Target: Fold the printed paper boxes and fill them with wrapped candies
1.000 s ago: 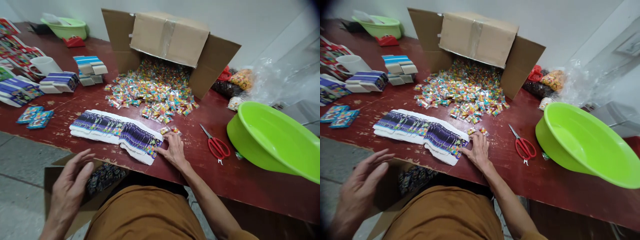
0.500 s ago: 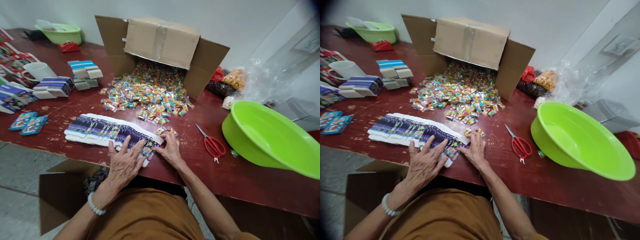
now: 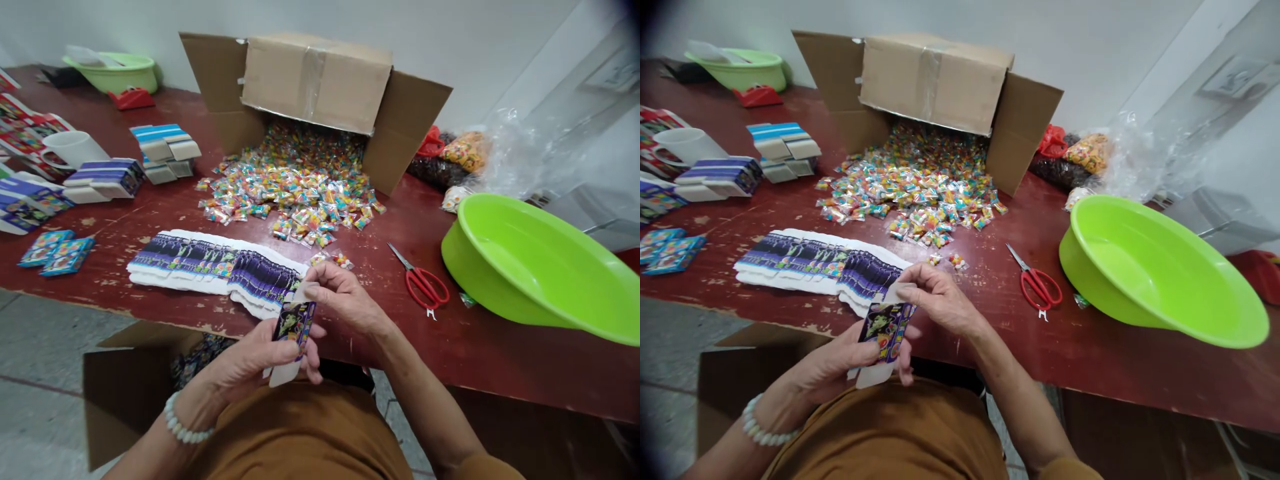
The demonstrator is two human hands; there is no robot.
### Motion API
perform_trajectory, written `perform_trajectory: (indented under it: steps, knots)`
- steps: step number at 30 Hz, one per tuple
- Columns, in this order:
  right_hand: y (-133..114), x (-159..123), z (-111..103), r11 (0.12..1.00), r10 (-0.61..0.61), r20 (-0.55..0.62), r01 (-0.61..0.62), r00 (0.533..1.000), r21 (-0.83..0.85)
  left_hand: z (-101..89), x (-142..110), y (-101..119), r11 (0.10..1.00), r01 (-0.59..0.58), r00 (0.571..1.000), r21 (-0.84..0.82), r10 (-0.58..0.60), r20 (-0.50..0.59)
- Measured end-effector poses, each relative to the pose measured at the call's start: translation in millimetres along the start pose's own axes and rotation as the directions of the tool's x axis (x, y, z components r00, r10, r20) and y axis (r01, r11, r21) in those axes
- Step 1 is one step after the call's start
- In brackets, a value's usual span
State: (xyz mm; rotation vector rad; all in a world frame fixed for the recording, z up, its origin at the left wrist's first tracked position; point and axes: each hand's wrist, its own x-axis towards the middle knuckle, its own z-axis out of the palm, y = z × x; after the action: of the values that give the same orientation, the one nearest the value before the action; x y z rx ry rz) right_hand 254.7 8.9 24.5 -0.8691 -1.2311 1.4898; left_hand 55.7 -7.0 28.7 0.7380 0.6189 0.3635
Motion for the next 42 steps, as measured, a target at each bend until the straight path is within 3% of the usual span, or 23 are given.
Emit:
perform_trajectory:
  steps: [5, 8, 10, 12, 14, 16, 17, 19, 22, 26, 30, 33, 35, 37, 40, 42]
  knots:
    - [7.7, -0.5, 9.7, 0.995, 0.039, 0.019, -0.04, 0.999, 0.087, 0.4, 0.0, -6.7, 0.993, -0.097, 0.986, 0.072, 0.106, -0.131]
    - [15.9, -4.5, 13.9, 0.994, 0.026, -0.005, -0.025, 1.0, 0.105, 2.1, 1.2, -5.8, 0.982, -0.157, 0.948, 0.106, 0.18, -0.264]
    - [21.0, -8.2, 18.1, 1.0, 0.024, -0.046, -0.023, 0.999, 0.021, 3.3, 2.2, -5.8, 0.972, -0.206, 0.905, 0.118, 0.235, -0.355]
    - [22.4, -12.4, 23.1, 0.979, -0.091, -0.183, 0.055, 0.979, -0.194, 2.7, 2.5, -7.6, 0.975, -0.206, 0.906, 0.081, 0.221, -0.361]
    - [18.1, -16.0, 27.7, 0.845, -0.348, -0.261, 0.181, 0.9, -0.503, -1.4, 1.6, -11.6, 0.988, -0.145, 0.952, 0.048, 0.153, -0.265]
    - [9.7, -18.3, 30.3, 0.617, -0.513, -0.137, 0.252, 0.848, -0.746, -8.6, -0.8, -17.0, 0.992, -0.093, 0.984, 0.086, 0.105, -0.146]
    - [5.1, -18.8, 30.6, 0.526, -0.51, -0.038, 0.277, 0.859, -0.804, -12.5, -2.5, -19.4, 0.988, -0.084, 0.99, 0.127, 0.098, -0.106]
    - [-2.8, -18.6, 29.5, 0.457, -0.404, 0.109, 0.304, 0.908, -0.836, -18.7, -6.8, -22.4, 0.971, -0.088, 0.992, 0.22, 0.106, -0.074]
    - [-8.9, -17.4, 24.6, 0.518, -0.275, 0.186, 0.309, 0.943, -0.798, -19.1, -13.3, -19.8, 0.926, -0.054, 0.992, 0.373, 0.093, -0.087]
    - [-11.2, -18.6, 16.7, 0.625, -0.19, 0.245, 0.31, 0.951, -0.717, -10.3, -16.2, -12.3, 0.865, 0.021, 0.997, 0.501, 0.02, -0.076]
    - [-16.8, -22.5, 9.2, 0.725, -0.076, 0.331, 0.28, 0.941, -0.629, -12.2, -10.4, -13.1, 0.914, 0.058, 0.998, 0.402, -0.064, 0.002]
    - [-21.0, -22.0, 3.3, 0.75, 0.044, 0.413, 0.243, 0.91, -0.615, -17.0, -5.5, -14.1, 0.938, 0.062, 0.995, 0.34, -0.084, 0.049]
    - [-20.4, -19.7, -0.4, 0.782, 0.112, 0.428, 0.186, 0.897, -0.594, -17.3, -3.2, -12.7, 0.944, 0.081, 0.988, 0.319, -0.119, 0.101]
    - [-16.1, -17.8, -2.3, 0.876, 0.153, 0.431, 0.08, 0.889, -0.476, -14.9, -1.9, -10.4, 0.949, 0.104, 0.982, 0.299, -0.146, 0.12]
    - [-5.9, -18.6, 1.3, 0.957, 0.115, 0.355, -0.008, 0.928, -0.29, -9.5, -1.0, -7.7, 0.958, 0.066, 0.998, 0.279, -0.068, -0.002]
    - [1.8, -20.8, 8.3, 0.936, -0.014, 0.128, 0.058, 0.992, -0.348, -6.4, -0.3, -7.4, 0.954, -0.024, 0.99, 0.297, 0.065, -0.129]
